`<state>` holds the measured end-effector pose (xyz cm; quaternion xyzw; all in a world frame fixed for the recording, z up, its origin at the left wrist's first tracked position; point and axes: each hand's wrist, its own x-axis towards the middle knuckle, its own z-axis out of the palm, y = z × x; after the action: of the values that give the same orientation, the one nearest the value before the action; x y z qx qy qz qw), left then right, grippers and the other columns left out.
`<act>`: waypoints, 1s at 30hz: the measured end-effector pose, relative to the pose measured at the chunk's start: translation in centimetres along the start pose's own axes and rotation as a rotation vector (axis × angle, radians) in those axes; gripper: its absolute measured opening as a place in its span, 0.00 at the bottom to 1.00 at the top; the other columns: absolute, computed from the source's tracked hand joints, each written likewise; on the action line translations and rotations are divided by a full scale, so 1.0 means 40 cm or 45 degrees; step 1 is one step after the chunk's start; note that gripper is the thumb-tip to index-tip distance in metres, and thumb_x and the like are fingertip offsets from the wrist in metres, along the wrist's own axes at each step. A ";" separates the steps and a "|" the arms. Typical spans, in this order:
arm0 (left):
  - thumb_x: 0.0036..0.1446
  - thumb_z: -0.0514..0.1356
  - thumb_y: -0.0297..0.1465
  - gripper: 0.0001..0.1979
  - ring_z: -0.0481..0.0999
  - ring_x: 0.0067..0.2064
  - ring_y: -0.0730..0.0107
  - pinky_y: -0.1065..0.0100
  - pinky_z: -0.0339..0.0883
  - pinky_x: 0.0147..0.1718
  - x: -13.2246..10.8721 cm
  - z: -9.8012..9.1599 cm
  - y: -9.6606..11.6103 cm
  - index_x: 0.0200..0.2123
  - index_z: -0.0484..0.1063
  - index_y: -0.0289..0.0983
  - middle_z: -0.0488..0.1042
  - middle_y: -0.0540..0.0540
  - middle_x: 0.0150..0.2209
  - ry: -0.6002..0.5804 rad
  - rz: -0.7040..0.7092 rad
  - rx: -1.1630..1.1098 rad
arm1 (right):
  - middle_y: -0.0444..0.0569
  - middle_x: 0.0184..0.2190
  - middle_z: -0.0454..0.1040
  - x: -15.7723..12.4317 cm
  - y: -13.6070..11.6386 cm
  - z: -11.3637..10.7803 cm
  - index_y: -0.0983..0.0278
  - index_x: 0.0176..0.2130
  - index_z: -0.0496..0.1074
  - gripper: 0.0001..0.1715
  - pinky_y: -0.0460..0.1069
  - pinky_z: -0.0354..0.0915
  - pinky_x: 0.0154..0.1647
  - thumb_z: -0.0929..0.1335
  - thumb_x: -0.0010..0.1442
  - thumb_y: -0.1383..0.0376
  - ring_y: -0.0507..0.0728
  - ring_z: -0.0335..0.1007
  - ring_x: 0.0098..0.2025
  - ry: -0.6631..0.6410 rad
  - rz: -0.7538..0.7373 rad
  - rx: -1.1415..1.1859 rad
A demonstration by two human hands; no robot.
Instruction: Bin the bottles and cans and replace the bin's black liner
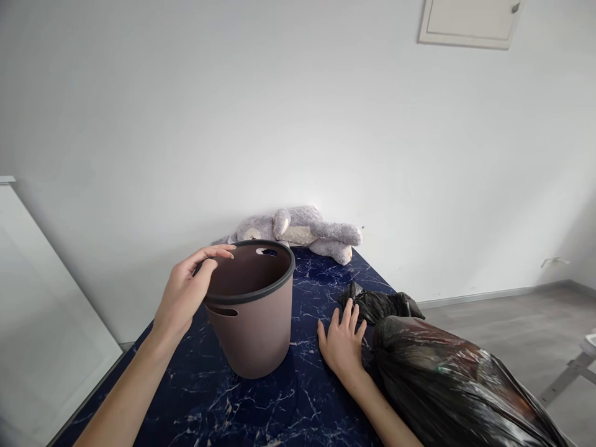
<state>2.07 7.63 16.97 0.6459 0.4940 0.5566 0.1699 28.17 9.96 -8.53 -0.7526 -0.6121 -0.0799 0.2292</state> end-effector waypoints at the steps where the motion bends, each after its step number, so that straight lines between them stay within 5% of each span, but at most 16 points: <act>1: 0.63 0.55 0.32 0.13 0.73 0.65 0.52 0.51 0.61 0.65 -0.001 0.000 0.001 0.36 0.80 0.46 0.82 0.50 0.55 0.000 -0.006 -0.001 | 0.80 0.74 0.47 0.010 -0.001 0.006 0.85 0.67 0.65 0.40 0.75 0.44 0.71 0.60 0.73 0.54 0.84 0.41 0.76 -0.011 0.024 -0.008; 10: 0.63 0.54 0.32 0.14 0.75 0.63 0.53 0.53 0.63 0.63 -0.005 0.005 0.007 0.34 0.80 0.46 0.83 0.51 0.53 0.006 0.002 -0.022 | 0.73 0.69 0.63 0.029 0.019 0.005 0.86 0.66 0.66 0.38 0.68 0.45 0.74 0.56 0.71 0.60 0.73 0.55 0.72 -0.019 0.058 0.095; 18: 0.64 0.54 0.32 0.14 0.74 0.63 0.52 0.52 0.61 0.65 -0.008 0.008 0.010 0.34 0.80 0.45 0.83 0.51 0.52 0.003 0.015 -0.019 | 0.67 0.64 0.69 0.037 -0.016 -0.080 0.77 0.63 0.71 0.33 0.63 0.57 0.71 0.55 0.68 0.65 0.70 0.63 0.68 0.109 -0.040 0.458; 23: 0.64 0.53 0.32 0.14 0.75 0.62 0.53 0.53 0.62 0.65 -0.007 0.007 0.010 0.35 0.80 0.45 0.83 0.50 0.50 0.000 0.039 -0.011 | 0.62 0.70 0.63 0.121 -0.101 -0.280 0.72 0.70 0.63 0.34 0.60 0.63 0.70 0.57 0.73 0.59 0.67 0.60 0.71 0.254 -0.164 0.783; 26: 0.65 0.53 0.33 0.14 0.75 0.63 0.52 0.53 0.64 0.64 -0.008 0.005 0.013 0.35 0.80 0.45 0.83 0.50 0.51 0.001 0.042 0.000 | 0.56 0.73 0.59 0.139 -0.159 -0.450 0.62 0.73 0.60 0.33 0.59 0.73 0.61 0.59 0.75 0.56 0.64 0.69 0.65 0.340 -0.206 0.966; 30: 0.66 0.53 0.34 0.14 0.75 0.63 0.52 0.54 0.67 0.61 -0.014 0.006 0.022 0.36 0.80 0.45 0.83 0.50 0.51 -0.015 0.037 0.044 | 0.49 0.69 0.66 0.095 -0.223 -0.626 0.58 0.65 0.72 0.23 0.60 0.72 0.64 0.65 0.74 0.62 0.62 0.68 0.66 0.662 -0.294 1.506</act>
<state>2.72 6.84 17.28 0.6590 0.4933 0.5466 0.1535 24.55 3.54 17.28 -0.3852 -0.5544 0.0669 0.7347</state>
